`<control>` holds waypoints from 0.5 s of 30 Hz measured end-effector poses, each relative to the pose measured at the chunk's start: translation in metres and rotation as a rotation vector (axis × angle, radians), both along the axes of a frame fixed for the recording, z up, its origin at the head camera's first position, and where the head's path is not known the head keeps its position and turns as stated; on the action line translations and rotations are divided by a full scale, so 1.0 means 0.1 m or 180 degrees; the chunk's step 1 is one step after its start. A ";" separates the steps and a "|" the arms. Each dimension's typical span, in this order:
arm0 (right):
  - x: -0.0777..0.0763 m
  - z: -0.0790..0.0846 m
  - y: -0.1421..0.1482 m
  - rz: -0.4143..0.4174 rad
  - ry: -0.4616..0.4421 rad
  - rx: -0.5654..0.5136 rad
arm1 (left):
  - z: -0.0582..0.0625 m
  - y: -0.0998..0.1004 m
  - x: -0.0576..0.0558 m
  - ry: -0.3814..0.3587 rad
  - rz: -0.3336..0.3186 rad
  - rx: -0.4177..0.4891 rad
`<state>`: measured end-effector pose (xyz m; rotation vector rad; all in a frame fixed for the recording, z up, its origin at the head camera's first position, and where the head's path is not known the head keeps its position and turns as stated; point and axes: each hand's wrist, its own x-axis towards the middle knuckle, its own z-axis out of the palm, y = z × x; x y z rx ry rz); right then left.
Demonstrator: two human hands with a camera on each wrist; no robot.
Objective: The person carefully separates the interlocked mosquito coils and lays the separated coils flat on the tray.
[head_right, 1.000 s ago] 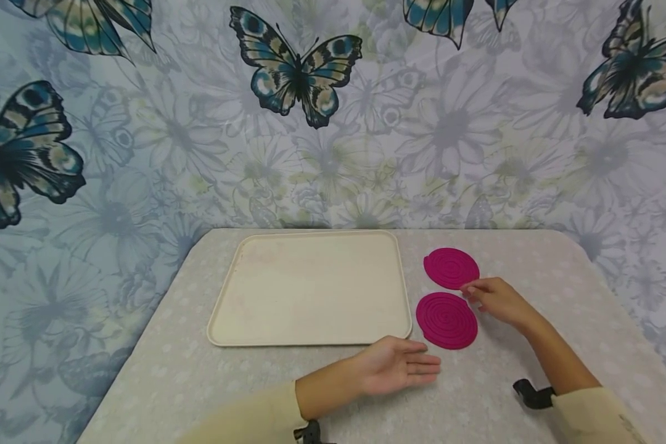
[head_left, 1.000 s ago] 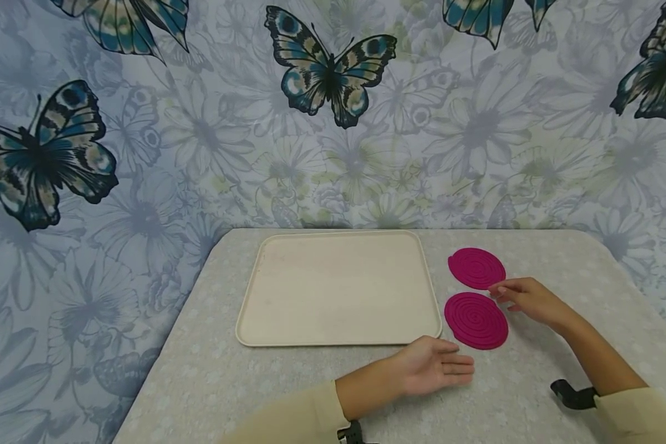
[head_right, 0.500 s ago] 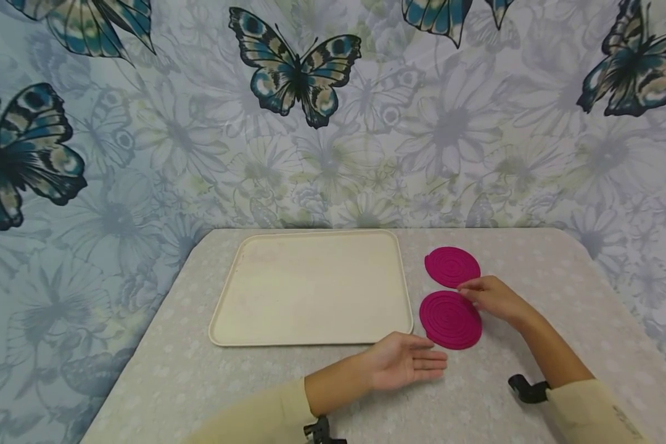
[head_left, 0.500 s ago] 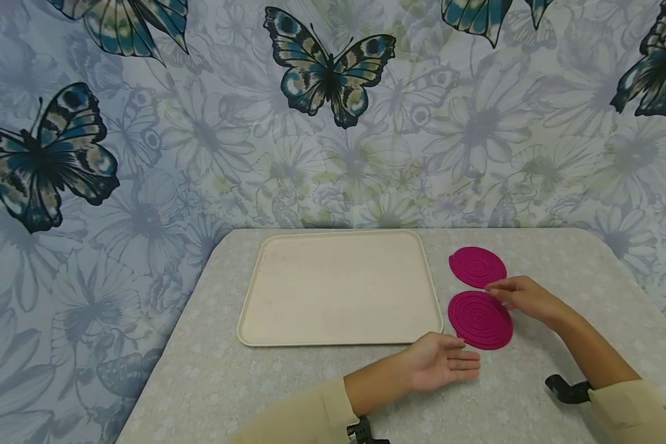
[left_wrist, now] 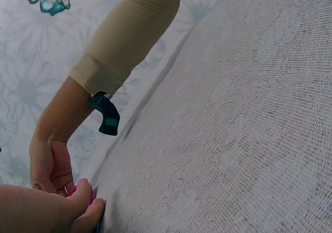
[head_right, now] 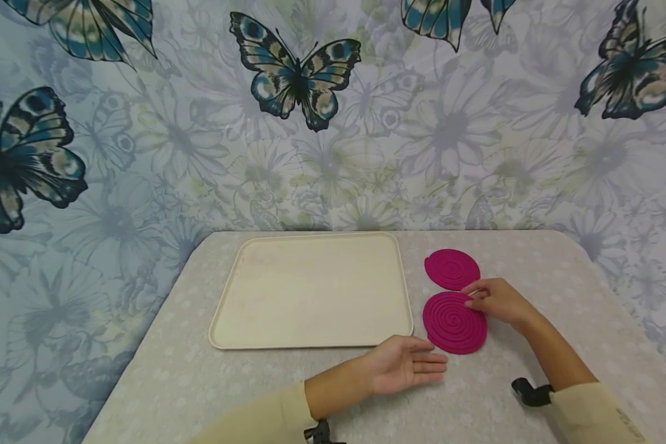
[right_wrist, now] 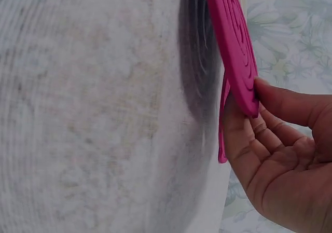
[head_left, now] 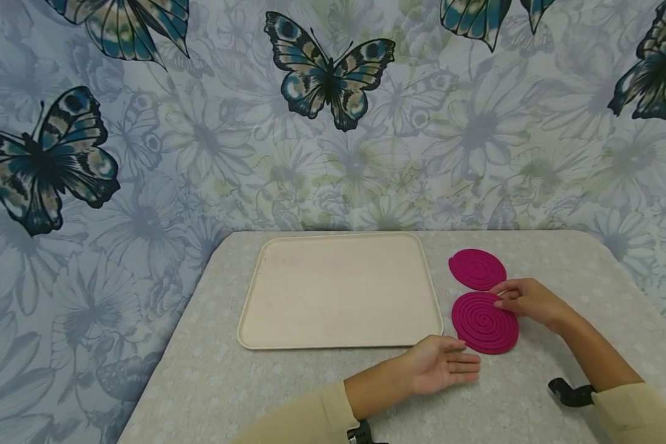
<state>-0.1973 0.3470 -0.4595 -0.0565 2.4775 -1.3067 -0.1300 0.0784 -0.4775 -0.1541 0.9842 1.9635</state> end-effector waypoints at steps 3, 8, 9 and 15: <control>0.01 0.01 0.05 -0.0039 -0.0006 -0.0172 | 0.01 0.00 0.00 0.0045 -0.0011 -0.0008; 0.04 0.05 0.12 -0.0164 0.0001 -0.0407 | 0.01 -0.01 0.02 0.0110 0.0014 -0.0073; 0.05 0.07 0.13 -0.0180 0.0012 -0.0460 | 0.02 -0.01 0.03 0.0127 0.0054 -0.0095; 0.10 0.14 0.11 -0.0246 0.0038 -0.0817 | 0.04 -0.01 -0.02 0.0445 0.0314 -0.0160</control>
